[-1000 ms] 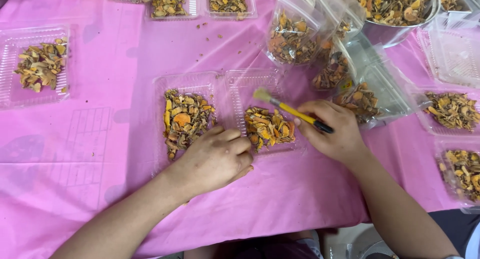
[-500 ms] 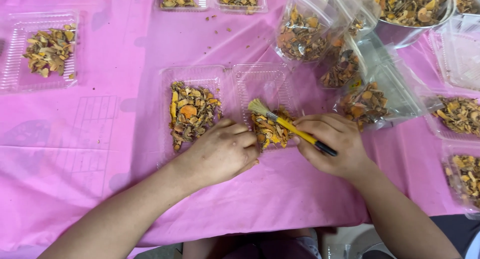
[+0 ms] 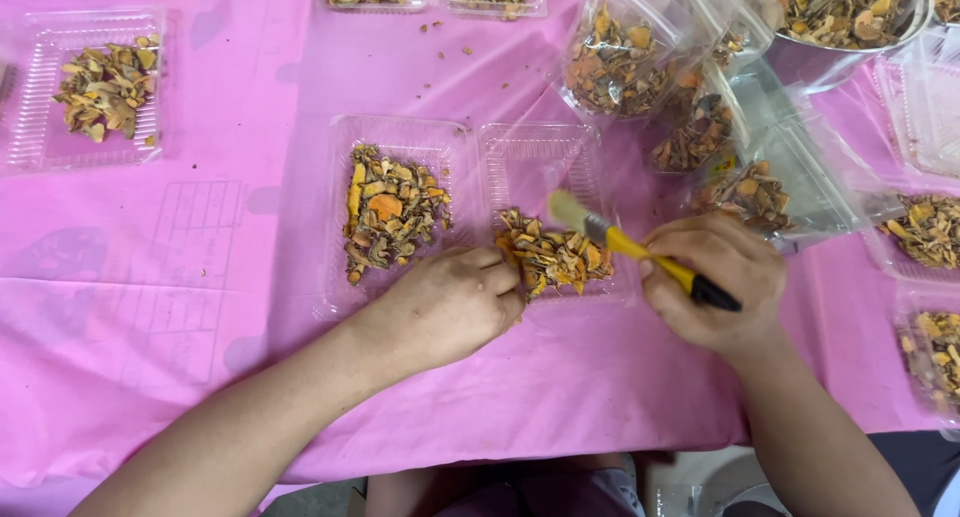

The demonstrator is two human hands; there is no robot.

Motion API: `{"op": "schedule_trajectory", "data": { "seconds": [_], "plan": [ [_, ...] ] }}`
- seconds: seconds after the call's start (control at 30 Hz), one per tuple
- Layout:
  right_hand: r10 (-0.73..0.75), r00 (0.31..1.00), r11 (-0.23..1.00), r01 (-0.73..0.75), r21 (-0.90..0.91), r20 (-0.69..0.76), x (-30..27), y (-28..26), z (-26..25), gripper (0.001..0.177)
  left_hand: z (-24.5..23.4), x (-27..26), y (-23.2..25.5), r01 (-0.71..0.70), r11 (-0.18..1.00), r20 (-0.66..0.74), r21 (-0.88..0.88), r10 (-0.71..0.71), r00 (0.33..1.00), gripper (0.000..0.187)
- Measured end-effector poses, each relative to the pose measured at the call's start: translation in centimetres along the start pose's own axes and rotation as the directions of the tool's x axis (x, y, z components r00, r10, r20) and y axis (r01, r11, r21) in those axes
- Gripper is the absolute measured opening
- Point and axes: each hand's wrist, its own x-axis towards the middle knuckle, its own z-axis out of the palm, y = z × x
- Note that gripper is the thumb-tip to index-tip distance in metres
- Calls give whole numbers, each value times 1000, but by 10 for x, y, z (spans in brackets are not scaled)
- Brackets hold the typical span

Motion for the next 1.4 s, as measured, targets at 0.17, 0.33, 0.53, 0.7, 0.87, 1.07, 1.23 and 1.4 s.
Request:
{"op": "schedule_trajectory", "data": {
  "seconds": [0.17,0.33,0.53,0.7,0.87,1.07,1.23,1.4],
  "plan": [
    [-92,996,986,92,-138,6,19,-10,-11,5,-34,14,13,33,993,115,115,-46,992,13],
    [-71,997,996,69,51,40,13,-13,-6,5,-16,8,-1,-16,999,10,-37,16,1000,29],
    [-81,995,991,86,104,-52,20,-13,-8,6,-22,10,1,-16,998,9,-57,17,1000,28],
    [-34,995,992,22,124,93,30,-27,17,7,-24,12,-1,-27,998,56,-60,31,998,26],
    [70,992,974,-91,205,107,24,-19,4,8,-38,17,4,-20,997,69,-69,24,997,26],
    [69,992,981,-87,176,111,29,-22,14,10,-46,20,5,37,994,79,-104,-28,996,24],
    [121,987,950,-145,276,102,21,-10,6,9,-54,14,-17,120,992,4,40,-120,993,18],
    [152,987,967,-158,199,42,19,2,1,9,-54,26,-14,153,986,8,66,-154,988,28]
  ]
}}
